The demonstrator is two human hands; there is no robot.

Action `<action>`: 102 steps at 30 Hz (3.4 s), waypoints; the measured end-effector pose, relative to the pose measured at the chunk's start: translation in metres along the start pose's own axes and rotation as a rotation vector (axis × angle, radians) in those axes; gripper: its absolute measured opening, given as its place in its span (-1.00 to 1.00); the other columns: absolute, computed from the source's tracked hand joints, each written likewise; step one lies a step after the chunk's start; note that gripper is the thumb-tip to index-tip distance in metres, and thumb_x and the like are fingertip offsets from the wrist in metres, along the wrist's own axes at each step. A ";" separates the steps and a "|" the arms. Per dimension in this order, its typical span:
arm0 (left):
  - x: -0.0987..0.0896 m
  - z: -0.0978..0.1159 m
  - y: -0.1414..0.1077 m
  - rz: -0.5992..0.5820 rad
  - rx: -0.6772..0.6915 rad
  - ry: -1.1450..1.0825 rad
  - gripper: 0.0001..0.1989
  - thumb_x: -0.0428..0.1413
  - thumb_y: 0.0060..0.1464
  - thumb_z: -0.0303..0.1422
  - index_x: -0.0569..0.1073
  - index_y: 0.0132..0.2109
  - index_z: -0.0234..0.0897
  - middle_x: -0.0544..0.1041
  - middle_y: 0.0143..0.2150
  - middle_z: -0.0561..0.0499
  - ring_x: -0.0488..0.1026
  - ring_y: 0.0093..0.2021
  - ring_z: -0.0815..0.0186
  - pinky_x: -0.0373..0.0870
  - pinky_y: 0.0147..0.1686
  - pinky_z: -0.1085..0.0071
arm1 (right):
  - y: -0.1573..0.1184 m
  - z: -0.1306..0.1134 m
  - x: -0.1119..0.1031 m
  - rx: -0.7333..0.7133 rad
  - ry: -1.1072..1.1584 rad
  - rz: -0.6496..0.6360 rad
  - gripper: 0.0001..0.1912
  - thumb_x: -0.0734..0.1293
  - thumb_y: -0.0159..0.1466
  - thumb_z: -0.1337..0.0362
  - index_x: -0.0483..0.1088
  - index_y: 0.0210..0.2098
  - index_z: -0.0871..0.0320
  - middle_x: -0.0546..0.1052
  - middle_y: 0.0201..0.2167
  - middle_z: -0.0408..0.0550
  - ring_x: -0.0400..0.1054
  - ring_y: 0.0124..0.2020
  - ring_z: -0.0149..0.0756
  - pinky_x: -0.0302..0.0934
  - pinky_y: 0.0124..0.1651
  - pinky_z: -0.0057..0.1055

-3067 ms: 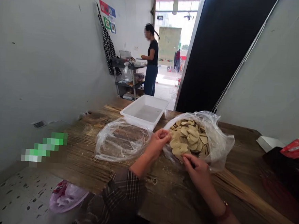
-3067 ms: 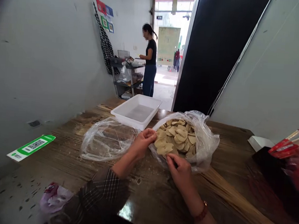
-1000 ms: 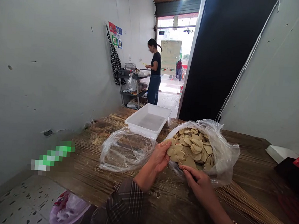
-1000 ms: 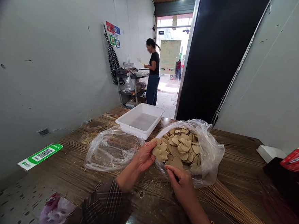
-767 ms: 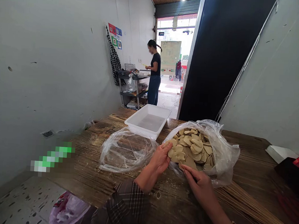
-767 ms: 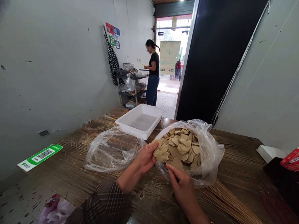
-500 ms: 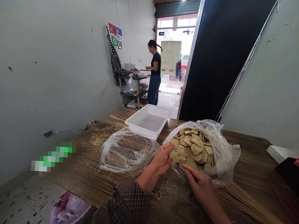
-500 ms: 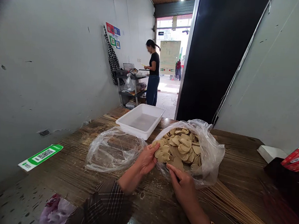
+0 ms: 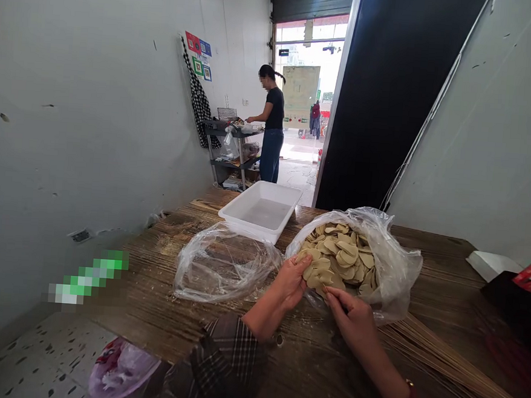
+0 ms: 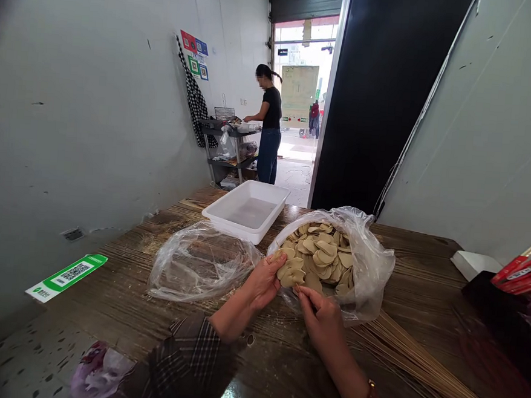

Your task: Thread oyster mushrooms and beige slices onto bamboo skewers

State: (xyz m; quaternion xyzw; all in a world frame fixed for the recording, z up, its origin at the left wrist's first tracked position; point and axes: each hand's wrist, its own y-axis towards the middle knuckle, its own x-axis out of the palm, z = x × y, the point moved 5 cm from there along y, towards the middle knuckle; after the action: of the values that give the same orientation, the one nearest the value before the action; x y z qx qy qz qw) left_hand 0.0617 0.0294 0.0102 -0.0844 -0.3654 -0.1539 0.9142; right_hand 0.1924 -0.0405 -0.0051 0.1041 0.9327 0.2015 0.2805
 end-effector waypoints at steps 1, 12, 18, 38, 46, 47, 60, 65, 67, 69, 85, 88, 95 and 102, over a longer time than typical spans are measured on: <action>0.001 -0.001 -0.001 -0.004 -0.003 0.006 -0.68 0.30 0.00 -0.30 0.53 -0.13 -0.42 0.62 -0.21 -0.15 0.58 -0.23 0.25 0.51 -0.10 0.33 | 0.000 0.000 0.000 -0.001 0.001 -0.004 -0.65 0.22 0.30 0.10 0.60 -0.22 0.13 0.65 -0.24 0.06 0.57 -0.23 -0.06 0.45 -0.19 -0.20; 0.011 -0.005 -0.002 -0.008 -0.065 0.025 -0.78 0.24 0.06 -0.35 0.53 -0.16 -0.40 0.62 -0.20 -0.11 0.57 -0.15 0.24 0.50 -0.02 0.31 | 0.003 -0.006 -0.009 -0.005 -0.017 -0.037 -0.67 0.21 0.33 0.14 0.57 -0.26 0.14 0.66 -0.30 -0.01 0.53 -0.29 -0.17 0.36 -0.20 -0.32; 0.009 0.002 -0.001 -0.013 -0.119 -0.004 -0.76 0.12 0.19 -0.31 0.50 -0.07 -0.38 0.61 -0.14 -0.13 0.57 -0.12 0.23 0.50 -0.02 0.26 | 0.005 -0.008 -0.015 -0.024 -0.012 0.002 -0.70 0.24 0.31 0.14 0.57 -0.26 0.15 0.65 -0.32 -0.03 0.52 -0.32 -0.21 0.34 -0.23 -0.35; 0.012 -0.004 -0.001 -0.390 0.436 1.553 -0.74 0.14 0.04 -0.45 0.55 -0.09 -0.23 0.50 -0.13 -0.10 0.42 -0.10 0.19 0.34 0.00 0.24 | 0.016 -0.010 -0.055 0.044 0.017 0.203 -0.67 0.25 0.30 0.12 0.56 -0.25 0.22 0.54 -0.53 -0.08 0.42 -0.47 -0.32 0.27 -0.38 -0.44; 0.020 -0.013 -0.010 -0.523 0.430 1.979 -0.76 0.04 0.13 -0.46 0.48 -0.07 -0.25 0.40 -0.04 -0.13 0.35 -0.04 0.17 0.34 0.00 0.23 | 0.015 -0.014 -0.053 0.048 0.034 0.190 -0.66 0.25 0.29 0.09 0.57 -0.27 0.18 0.54 -0.57 -0.11 0.36 -0.56 -0.35 0.22 -0.49 -0.46; 0.020 -0.014 -0.010 -0.529 0.426 1.988 -0.77 0.04 0.13 -0.46 0.48 -0.07 -0.25 0.40 -0.03 -0.13 0.35 -0.03 0.17 0.33 0.02 0.22 | 0.015 -0.013 -0.052 0.047 0.040 0.189 -0.66 0.25 0.28 0.08 0.57 -0.28 0.18 0.54 -0.57 -0.11 0.36 -0.58 -0.35 0.22 -0.50 -0.45; 0.018 -0.020 -0.014 -0.611 0.477 2.068 -0.75 0.00 0.19 -0.39 0.45 -0.01 -0.27 0.40 -0.03 -0.19 0.34 -0.02 0.12 0.33 -0.02 0.21 | 0.012 0.003 -0.044 0.060 0.044 0.179 -0.68 0.29 0.25 0.07 0.58 -0.26 0.15 0.63 -0.40 -0.02 0.49 -0.42 -0.20 0.37 -0.36 -0.33; 0.022 -0.022 -0.016 -0.630 0.460 2.137 -0.79 -0.04 0.22 -0.41 0.43 -0.06 -0.30 0.42 -0.07 -0.16 0.36 -0.06 0.13 0.36 -0.06 0.22 | 0.012 0.001 -0.045 0.064 0.047 0.192 -0.69 0.28 0.25 0.08 0.58 -0.26 0.14 0.64 -0.41 -0.03 0.50 -0.42 -0.20 0.38 -0.33 -0.34; 0.024 -0.022 -0.016 -0.608 0.428 2.158 -0.80 -0.04 0.22 -0.43 0.42 -0.07 -0.31 0.42 -0.09 -0.17 0.37 -0.07 0.12 0.37 -0.08 0.20 | 0.013 0.000 -0.044 0.056 0.049 0.188 -0.68 0.28 0.26 0.08 0.58 -0.27 0.14 0.64 -0.41 -0.03 0.50 -0.43 -0.21 0.38 -0.33 -0.34; 0.025 -0.020 -0.016 -0.570 0.418 2.167 -0.80 -0.06 0.22 -0.44 0.42 -0.08 -0.31 0.42 -0.10 -0.18 0.37 -0.07 0.12 0.38 -0.08 0.19 | 0.014 0.000 -0.043 0.044 0.054 0.180 -0.68 0.27 0.27 0.08 0.58 -0.28 0.15 0.64 -0.40 -0.02 0.50 -0.42 -0.21 0.38 -0.33 -0.34; 0.006 0.021 0.001 -0.133 0.480 1.427 -0.89 0.15 -0.02 -0.45 0.37 -0.46 -0.28 0.47 -0.42 0.04 0.38 -0.32 0.32 0.27 -0.28 0.40 | 0.015 0.006 -0.045 0.083 0.077 0.187 -0.68 0.28 0.27 0.09 0.58 -0.24 0.18 0.55 -0.55 -0.10 0.40 -0.52 -0.31 0.27 -0.45 -0.42; -0.009 0.025 0.011 -0.025 0.305 0.976 -0.85 0.22 -0.08 -0.36 0.39 -0.43 -0.30 0.40 -0.52 0.12 0.31 -0.49 0.43 0.21 -0.43 0.48 | 0.014 -0.001 -0.048 0.069 0.076 0.191 -0.68 0.28 0.27 0.11 0.58 -0.25 0.20 0.53 -0.58 -0.11 0.38 -0.53 -0.32 0.26 -0.43 -0.42; -0.020 0.032 0.018 0.086 0.151 0.415 -0.59 0.38 -0.32 -0.36 0.51 -0.23 -0.35 0.49 -0.46 0.09 0.33 -0.54 0.50 0.26 -0.57 0.57 | 0.011 -0.014 -0.044 0.042 0.059 0.121 -0.69 0.25 0.29 0.13 0.56 -0.28 0.19 0.53 -0.54 -0.10 0.36 -0.50 -0.34 0.21 -0.44 -0.44; -0.033 0.051 0.021 0.199 0.225 0.231 -0.68 0.36 -0.28 -0.43 0.39 -0.37 -0.33 0.49 -0.46 0.09 0.48 -0.49 0.42 0.46 -0.50 0.52 | 0.006 -0.025 -0.034 0.005 0.040 -0.002 -0.70 0.25 0.30 0.16 0.57 -0.28 0.18 0.50 -0.60 -0.16 0.29 -0.60 -0.41 0.18 -0.47 -0.45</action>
State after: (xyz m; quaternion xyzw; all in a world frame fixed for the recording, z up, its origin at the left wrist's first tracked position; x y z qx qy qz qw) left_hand 0.0137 0.0700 0.0235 0.0010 -0.2628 -0.0296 0.9644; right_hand 0.2065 -0.0537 0.0330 0.0998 0.9387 0.2009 0.2616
